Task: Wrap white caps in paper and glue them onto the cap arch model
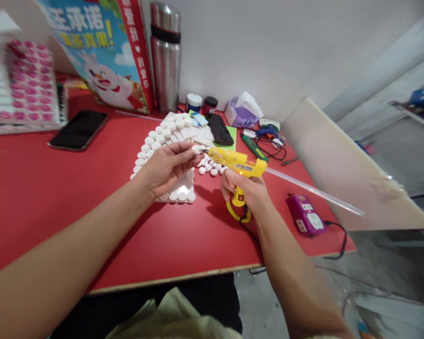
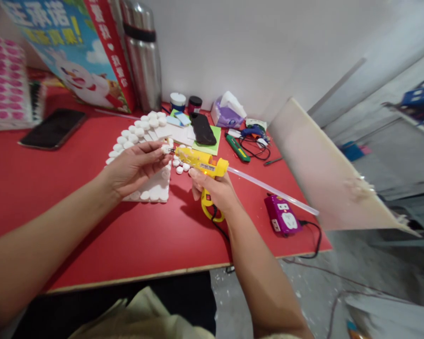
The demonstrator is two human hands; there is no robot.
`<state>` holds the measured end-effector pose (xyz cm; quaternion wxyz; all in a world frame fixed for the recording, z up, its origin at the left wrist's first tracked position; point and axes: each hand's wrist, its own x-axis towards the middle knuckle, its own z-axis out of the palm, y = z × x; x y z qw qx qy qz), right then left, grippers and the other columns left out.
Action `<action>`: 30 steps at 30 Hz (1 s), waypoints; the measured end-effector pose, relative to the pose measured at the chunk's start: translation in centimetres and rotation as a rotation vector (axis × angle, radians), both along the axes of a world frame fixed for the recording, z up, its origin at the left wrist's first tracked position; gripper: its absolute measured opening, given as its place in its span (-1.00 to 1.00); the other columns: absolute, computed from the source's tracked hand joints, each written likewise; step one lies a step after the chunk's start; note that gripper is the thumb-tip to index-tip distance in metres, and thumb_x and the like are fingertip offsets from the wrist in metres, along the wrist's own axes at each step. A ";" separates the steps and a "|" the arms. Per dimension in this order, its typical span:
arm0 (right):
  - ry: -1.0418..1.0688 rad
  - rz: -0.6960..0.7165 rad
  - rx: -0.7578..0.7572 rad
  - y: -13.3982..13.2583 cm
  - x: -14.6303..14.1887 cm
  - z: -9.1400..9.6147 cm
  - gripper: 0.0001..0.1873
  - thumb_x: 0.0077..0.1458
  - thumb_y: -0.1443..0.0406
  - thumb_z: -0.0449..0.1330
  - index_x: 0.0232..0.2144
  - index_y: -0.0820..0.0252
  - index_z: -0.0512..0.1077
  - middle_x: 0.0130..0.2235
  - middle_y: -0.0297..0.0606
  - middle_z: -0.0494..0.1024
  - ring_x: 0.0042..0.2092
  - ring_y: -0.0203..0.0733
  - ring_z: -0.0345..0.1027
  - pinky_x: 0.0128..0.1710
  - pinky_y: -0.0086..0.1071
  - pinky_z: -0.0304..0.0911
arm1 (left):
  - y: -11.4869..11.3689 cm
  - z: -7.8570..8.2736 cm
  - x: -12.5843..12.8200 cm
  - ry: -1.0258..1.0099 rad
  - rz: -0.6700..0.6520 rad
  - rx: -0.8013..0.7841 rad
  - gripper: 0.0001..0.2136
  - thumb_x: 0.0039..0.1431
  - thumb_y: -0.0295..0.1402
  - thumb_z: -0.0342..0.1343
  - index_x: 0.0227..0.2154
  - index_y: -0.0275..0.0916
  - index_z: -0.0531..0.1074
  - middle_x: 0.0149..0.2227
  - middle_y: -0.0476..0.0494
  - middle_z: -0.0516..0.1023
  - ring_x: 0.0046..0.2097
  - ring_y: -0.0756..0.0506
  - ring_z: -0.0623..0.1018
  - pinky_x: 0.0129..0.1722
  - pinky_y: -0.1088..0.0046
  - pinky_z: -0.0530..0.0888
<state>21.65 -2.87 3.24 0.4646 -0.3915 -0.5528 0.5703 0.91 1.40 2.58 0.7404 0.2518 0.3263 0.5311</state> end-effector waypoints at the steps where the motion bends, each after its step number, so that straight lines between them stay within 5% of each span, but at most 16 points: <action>1: 0.005 0.001 0.004 0.0 0.0 0.0 -0.55 0.11 0.02 0.38 -0.57 0.15 0.33 -0.61 -0.47 0.25 -0.62 -0.35 0.22 -0.61 -0.39 0.24 | 0.0 0.0 0.0 0.000 0.001 0.002 -0.85 0.14 -0.69 0.29 -0.32 -0.35 0.56 -0.36 -0.08 0.62 -0.32 0.04 0.65 -0.18 0.59 0.62; 14: 0.055 0.001 -0.005 -0.1 -0.1 -0.3 -0.70 0.13 0.09 0.38 -0.38 0.18 0.48 -0.59 -0.51 0.23 -0.63 -0.37 0.19 -0.63 -0.41 0.21 | 0.0 -0.1 0.0 -0.003 0.000 -0.009 -0.86 0.17 -0.70 0.25 -0.30 -0.36 0.56 -0.37 -0.09 0.61 -0.33 0.04 0.64 -0.19 0.58 0.61; 21: 0.034 0.012 0.010 0.0 0.1 -0.4 -0.61 0.16 0.09 0.36 -0.54 0.17 0.36 -0.60 -0.48 0.25 -0.63 -0.38 0.23 -0.63 -0.43 0.19 | 0.1 -0.1 0.0 0.003 0.002 -0.010 -0.86 0.16 -0.69 0.26 -0.30 -0.36 0.57 -0.37 -0.10 0.62 -0.34 0.05 0.63 -0.20 0.58 0.60; 30: 0.053 0.001 -0.010 0.0 0.2 -0.5 -0.66 0.14 0.11 0.37 -0.49 0.18 0.41 -0.60 -0.49 0.24 -0.63 -0.38 0.20 -0.63 -0.43 0.19 | 0.1 -0.1 -0.1 -0.003 0.012 -0.009 -0.86 0.18 -0.70 0.23 -0.31 -0.37 0.58 -0.38 -0.09 0.61 -0.36 0.06 0.62 -0.23 0.60 0.60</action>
